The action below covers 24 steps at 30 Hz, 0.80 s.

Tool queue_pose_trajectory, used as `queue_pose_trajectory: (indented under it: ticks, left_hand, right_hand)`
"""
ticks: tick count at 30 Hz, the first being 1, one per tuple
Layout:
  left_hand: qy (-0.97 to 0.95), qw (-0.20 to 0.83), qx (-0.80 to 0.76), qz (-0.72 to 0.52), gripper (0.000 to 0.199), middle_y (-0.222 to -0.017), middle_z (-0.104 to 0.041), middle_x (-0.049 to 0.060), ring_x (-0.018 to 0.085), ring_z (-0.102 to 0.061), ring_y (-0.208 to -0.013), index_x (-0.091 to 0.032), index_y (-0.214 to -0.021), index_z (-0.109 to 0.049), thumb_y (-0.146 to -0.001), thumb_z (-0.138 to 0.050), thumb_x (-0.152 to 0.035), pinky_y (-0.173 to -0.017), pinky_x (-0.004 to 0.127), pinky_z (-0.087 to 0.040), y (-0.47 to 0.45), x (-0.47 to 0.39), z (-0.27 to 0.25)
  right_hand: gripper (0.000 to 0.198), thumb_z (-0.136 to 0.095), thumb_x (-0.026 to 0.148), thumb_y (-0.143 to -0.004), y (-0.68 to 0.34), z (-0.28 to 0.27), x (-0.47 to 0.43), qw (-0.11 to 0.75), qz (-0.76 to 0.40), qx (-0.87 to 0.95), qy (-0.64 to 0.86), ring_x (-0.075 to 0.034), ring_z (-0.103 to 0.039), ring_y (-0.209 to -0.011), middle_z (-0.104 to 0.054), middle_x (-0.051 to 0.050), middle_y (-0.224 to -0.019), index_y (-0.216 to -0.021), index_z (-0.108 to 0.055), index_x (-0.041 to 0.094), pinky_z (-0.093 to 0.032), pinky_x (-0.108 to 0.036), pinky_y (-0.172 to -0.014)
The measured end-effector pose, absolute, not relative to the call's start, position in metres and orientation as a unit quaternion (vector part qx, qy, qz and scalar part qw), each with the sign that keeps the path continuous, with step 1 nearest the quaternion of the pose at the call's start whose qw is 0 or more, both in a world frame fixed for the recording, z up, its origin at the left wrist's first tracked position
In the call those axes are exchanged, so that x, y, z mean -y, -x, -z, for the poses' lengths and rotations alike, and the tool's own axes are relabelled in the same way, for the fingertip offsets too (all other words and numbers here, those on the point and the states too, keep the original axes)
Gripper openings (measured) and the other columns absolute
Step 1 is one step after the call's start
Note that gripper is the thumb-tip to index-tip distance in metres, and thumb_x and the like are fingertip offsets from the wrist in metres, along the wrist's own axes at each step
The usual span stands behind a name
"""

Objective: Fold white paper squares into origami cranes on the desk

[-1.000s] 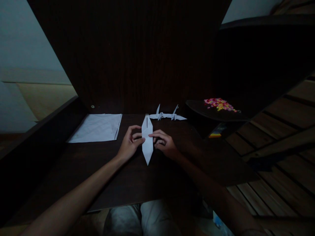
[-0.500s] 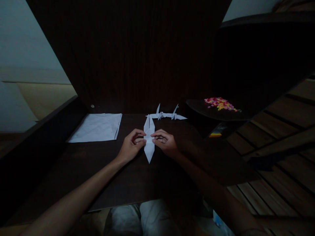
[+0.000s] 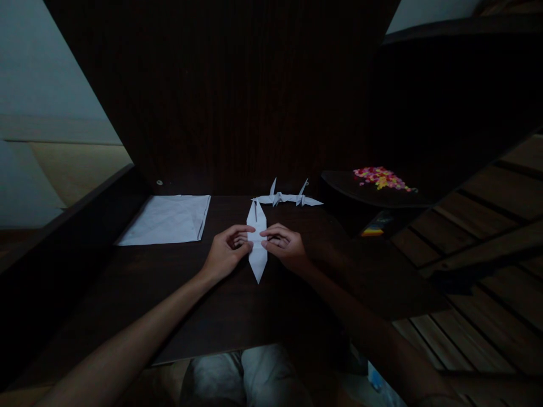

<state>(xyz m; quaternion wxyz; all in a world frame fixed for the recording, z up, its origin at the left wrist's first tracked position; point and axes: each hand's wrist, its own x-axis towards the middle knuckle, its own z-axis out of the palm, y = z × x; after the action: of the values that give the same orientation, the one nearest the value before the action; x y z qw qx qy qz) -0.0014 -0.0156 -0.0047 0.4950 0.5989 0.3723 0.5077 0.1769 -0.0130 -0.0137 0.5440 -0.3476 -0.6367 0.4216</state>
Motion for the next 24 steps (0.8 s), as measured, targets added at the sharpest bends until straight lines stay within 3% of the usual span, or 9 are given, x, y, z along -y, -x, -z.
queue_pose_trajectory:
  ticks: [6,24]
  left_hand:
    - [-0.572,0.519,-0.379,-0.51,0.031,-0.068,-0.059,-0.001,0.01,-0.053,-0.06,-0.012,-0.094,-0.064,-0.065,-0.071,-0.019,-0.058,0.022,-0.043,-0.0019,0.018,0.001]
    - [-0.562,0.527,-0.383,-0.51,0.031,-0.06,-0.055,-0.003,0.008,-0.048,-0.053,-0.012,-0.089,-0.065,-0.063,-0.075,-0.023,-0.051,0.02,-0.038,-0.0019,0.0177,-0.001]
  right_hand:
    - [0.017,-0.07,0.02,-0.07,-0.1761,0.0135,0.0136,0.55,-0.421,0.634,0.343,-0.01,-0.056,-0.072,-0.058,-0.003,-0.086,-0.086,-0.072,0.02,-0.049,-0.022,-0.061]
    - [0.014,-0.072,0.028,-0.07,-0.1771,0.0132,0.014,0.546,-0.419,0.635,0.351,-0.011,-0.056,-0.07,-0.059,-0.003,-0.083,-0.082,-0.072,0.02,-0.048,-0.024,-0.06]
